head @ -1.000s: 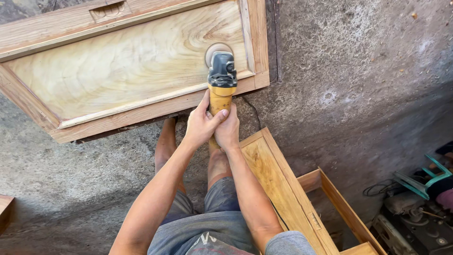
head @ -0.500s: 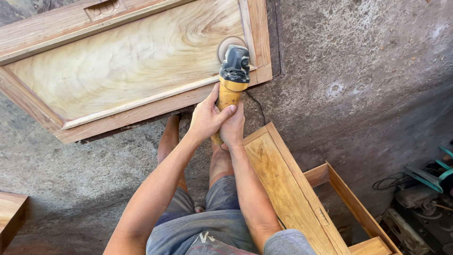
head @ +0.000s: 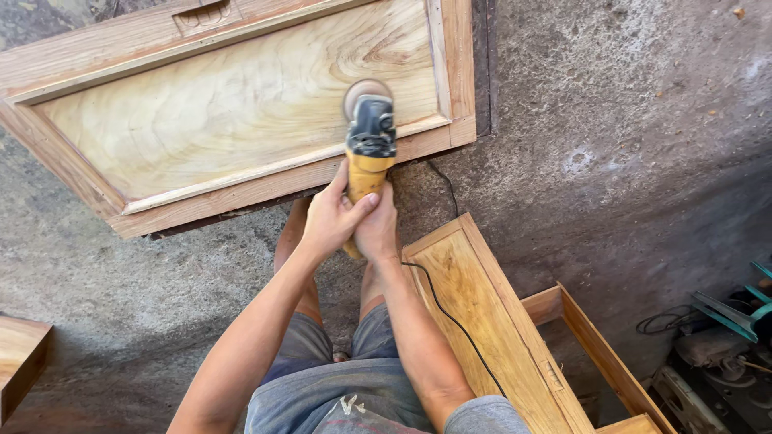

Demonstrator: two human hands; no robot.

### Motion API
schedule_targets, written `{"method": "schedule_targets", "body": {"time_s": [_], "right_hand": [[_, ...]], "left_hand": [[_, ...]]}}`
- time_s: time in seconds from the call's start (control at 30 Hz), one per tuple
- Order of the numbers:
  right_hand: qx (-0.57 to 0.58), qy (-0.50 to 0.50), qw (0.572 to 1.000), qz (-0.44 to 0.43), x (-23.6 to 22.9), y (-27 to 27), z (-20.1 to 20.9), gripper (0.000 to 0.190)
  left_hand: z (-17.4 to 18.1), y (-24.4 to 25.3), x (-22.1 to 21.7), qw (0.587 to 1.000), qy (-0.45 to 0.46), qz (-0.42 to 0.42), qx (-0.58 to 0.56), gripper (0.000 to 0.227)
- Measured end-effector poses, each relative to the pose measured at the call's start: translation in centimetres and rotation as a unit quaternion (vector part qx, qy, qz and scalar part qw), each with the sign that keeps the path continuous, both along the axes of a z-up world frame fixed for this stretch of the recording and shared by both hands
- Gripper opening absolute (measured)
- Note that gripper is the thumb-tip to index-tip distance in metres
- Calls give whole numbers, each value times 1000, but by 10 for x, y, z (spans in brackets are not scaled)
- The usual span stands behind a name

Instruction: The person uses an orbital sander to smooth the surface of a rectangular wooden panel with a raised frame. The sander is moved across the panel repeatedly, covering the central area and edges while the person adjusts their stance and grip.

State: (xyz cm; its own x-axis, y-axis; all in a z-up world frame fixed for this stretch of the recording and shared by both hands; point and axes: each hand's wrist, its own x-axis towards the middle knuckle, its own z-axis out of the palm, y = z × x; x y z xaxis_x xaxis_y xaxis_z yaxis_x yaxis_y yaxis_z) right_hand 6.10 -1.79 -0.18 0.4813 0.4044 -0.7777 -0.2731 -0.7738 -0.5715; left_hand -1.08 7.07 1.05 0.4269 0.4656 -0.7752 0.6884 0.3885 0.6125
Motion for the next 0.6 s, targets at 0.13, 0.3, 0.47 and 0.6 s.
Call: {"method": "schedule_targets", "body": {"time_s": [0.13,0.3,0.47,0.6], "right_hand": [[-15,-34,999,1,-4,-1,2,64],[14,-51,998,-40,14,-14,-14,55],[108,-39,991,-70,3,-14,-19,55],[79,-50,995,-29,-13,-14,-18,53]], "left_hand": [[1,1,-2,1000,-5,-15,20,96],[-13,-3,21,997,-17,-65,39,92],[-6,2,12,997,-51,-33,56,87],[0,5,-7,1000,-11,-23,6,88]]}}
